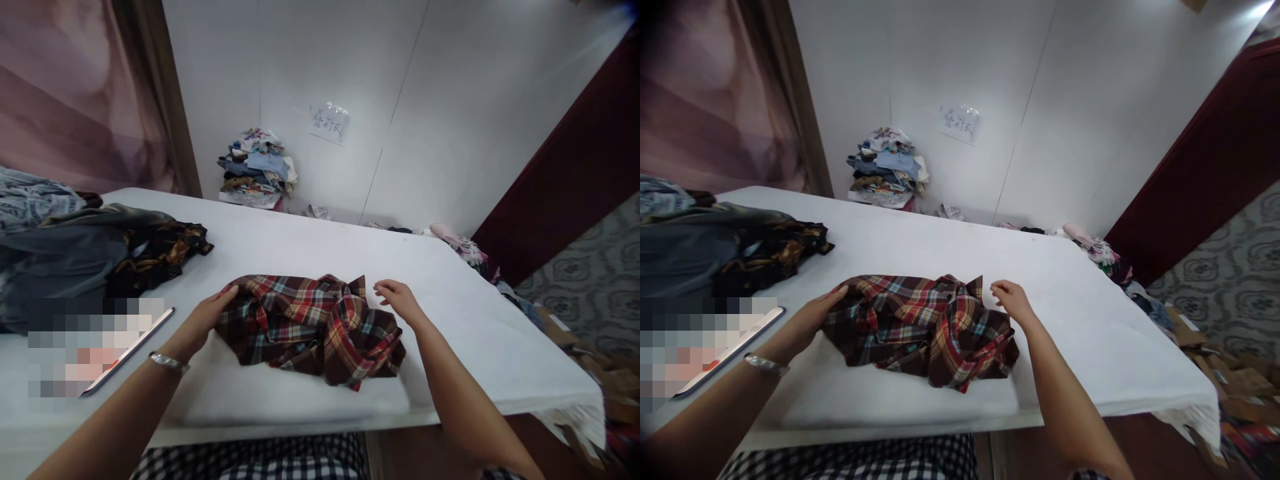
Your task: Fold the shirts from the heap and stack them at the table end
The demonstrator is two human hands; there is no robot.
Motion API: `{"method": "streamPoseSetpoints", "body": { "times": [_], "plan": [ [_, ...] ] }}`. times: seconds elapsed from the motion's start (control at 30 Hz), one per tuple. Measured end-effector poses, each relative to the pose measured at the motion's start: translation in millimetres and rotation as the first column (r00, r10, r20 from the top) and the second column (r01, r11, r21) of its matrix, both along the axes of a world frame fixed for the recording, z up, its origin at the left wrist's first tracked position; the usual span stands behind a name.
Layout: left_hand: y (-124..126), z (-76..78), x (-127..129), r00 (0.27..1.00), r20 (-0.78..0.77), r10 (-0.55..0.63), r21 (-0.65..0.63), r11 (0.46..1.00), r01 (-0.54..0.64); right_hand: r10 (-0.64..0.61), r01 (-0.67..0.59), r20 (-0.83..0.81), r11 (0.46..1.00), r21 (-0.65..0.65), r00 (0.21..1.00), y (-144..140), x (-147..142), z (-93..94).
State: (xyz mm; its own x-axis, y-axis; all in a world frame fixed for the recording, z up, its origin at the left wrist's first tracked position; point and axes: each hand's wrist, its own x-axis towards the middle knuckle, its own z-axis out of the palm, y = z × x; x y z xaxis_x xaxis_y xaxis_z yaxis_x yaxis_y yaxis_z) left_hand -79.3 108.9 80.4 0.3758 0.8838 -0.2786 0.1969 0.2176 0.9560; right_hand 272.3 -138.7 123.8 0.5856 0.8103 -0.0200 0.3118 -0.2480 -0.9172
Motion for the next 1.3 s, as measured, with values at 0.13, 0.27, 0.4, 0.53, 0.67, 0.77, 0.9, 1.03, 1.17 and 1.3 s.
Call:
{"method": "streamPoseSetpoints", "body": {
  "times": [0.13, 0.27, 0.4, 0.53, 0.67, 0.77, 0.9, 1.03, 1.17, 1.3],
  "plan": [
    [2.1, -8.1, -6.3, 0.996, -0.048, 0.079, 0.078, 0.994, -0.076, 0.072, -0.078, -0.031, 0.919, -0.386, 0.997, 39.6, 17.5, -11.8],
    [-5.3, -5.0, -8.3, 0.988, -0.07, 0.138, 0.135, 0.983, -0.128, 0.192, -0.189, -0.045, 0.847, -0.497, 0.98, 68.8, 4.6, -24.6],
    [-16.5, 2.9, -10.3, 1.0, 0.006, 0.028, 0.14, 0.99, -0.029, 0.373, -0.38, -0.113, 0.8, -0.463, 0.921, 80.8, -9.5, -35.2],
    [-19.7, 3.7, -12.2, 0.992, -0.043, -0.115, 0.224, 0.967, 0.122, 0.365, -0.378, -0.103, 0.856, -0.354, 0.925, 80.1, -6.4, -24.7],
    [-17.6, -1.4, -12.7, 0.981, -0.117, -0.154, 0.309, 0.933, 0.184, 0.154, -0.156, -0.023, 0.985, -0.073, 0.988, 74.0, 15.7, 20.3],
    [-14.1, -7.7, -10.7, 0.975, -0.165, -0.146, 0.357, 0.913, 0.197, 0.043, -0.045, 0.028, 0.996, 0.077, 0.999, 69.1, 33.9, 65.9],
    [-12.9, -12.8, -1.4, 0.975, -0.222, 0.015, 0.438, 0.895, 0.086, -0.214, 0.176, 0.066, 0.916, 0.36, 0.975, 67.0, 48.9, 119.9],
    [-43.3, -3.0, 19.7, 0.974, -0.212, 0.076, 0.729, 0.677, 0.106, -0.317, 0.272, 0.039, 0.867, 0.418, 0.948, 71.8, 51.9, 160.3],
    [-108.7, 11.9, 52.0, 0.932, -0.221, -0.287, 0.755, 0.554, 0.35, -0.286, 0.249, 0.023, 0.87, 0.426, 0.958, 86.1, 46.9, 190.1],
    [-158.1, 14.2, 88.7, 0.812, -0.227, -0.538, 0.561, 0.609, 0.561, -0.187, 0.147, 0.03, 0.856, 0.495, 0.982, 109.1, 45.3, 211.0]
  ]
}}
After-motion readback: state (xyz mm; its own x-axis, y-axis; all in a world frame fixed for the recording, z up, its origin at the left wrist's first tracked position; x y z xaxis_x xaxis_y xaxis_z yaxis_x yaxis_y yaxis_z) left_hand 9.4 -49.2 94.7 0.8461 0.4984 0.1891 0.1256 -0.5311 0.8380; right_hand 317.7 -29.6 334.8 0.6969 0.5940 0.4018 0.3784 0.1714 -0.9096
